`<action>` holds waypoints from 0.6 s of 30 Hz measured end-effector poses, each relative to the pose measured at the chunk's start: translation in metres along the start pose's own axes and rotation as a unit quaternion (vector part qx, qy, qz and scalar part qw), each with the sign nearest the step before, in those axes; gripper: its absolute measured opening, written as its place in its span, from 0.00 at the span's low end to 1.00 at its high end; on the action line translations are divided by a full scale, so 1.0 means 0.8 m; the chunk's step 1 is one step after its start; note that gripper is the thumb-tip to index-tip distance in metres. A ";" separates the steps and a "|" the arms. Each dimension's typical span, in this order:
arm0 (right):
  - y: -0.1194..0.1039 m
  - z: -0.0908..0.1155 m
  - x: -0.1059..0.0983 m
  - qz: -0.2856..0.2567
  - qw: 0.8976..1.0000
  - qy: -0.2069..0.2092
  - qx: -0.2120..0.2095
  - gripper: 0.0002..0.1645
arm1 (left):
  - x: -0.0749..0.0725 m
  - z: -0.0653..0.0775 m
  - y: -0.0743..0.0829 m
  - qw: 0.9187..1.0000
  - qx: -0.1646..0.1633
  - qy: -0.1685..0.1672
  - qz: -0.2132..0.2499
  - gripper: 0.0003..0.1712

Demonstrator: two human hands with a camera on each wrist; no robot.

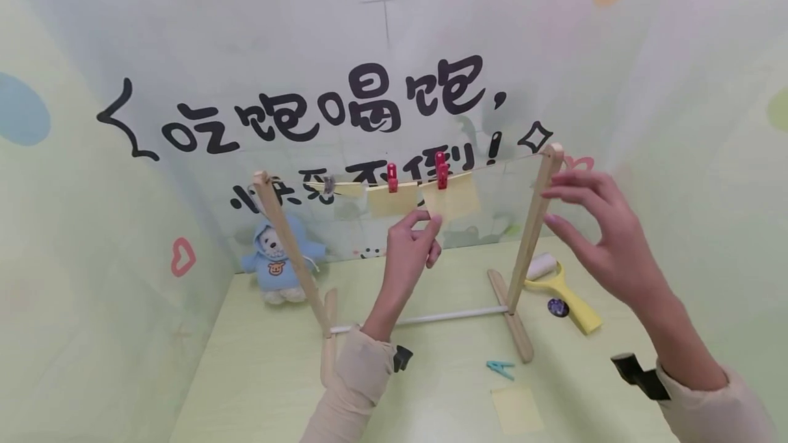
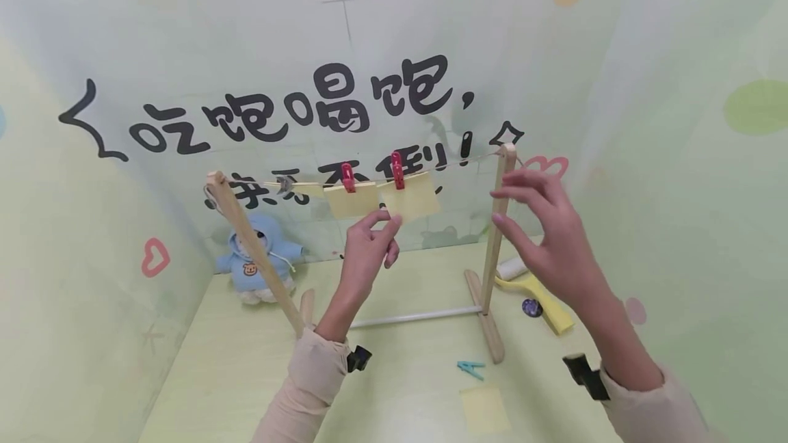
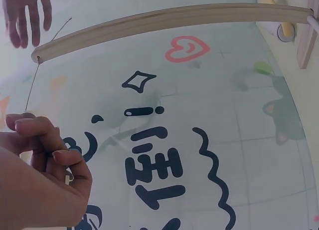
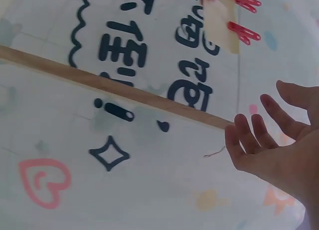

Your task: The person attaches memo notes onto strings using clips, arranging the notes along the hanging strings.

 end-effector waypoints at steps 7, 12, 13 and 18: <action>0.030 0.107 0.029 -0.002 0.999 -0.038 0.028 0.21 | 0.006 -0.003 -0.009 0.999 0.004 -0.036 -0.008 0.14; 0.042 0.173 0.056 0.016 0.995 -0.073 0.070 0.24 | 0.009 -0.006 -0.015 0.999 0.000 -0.041 -0.003 0.14; 0.045 0.185 0.061 0.021 0.994 -0.078 0.078 0.26 | 0.010 -0.007 -0.017 0.999 0.000 -0.044 -0.003 0.14; 0.051 0.234 0.078 0.032 0.987 -0.108 0.114 0.24 | 0.014 -0.003 -0.040 0.997 -0.017 -0.074 -0.021 0.14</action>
Point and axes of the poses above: each hand's wrist, its own z-axis away from the middle knuckle, its own x-axis out of the palm, y = z × x, the point moved 1 cm from there along -z, towards the middle knuckle, and after that the axes turned 7 degrees about -x, right-handed, at the moved point
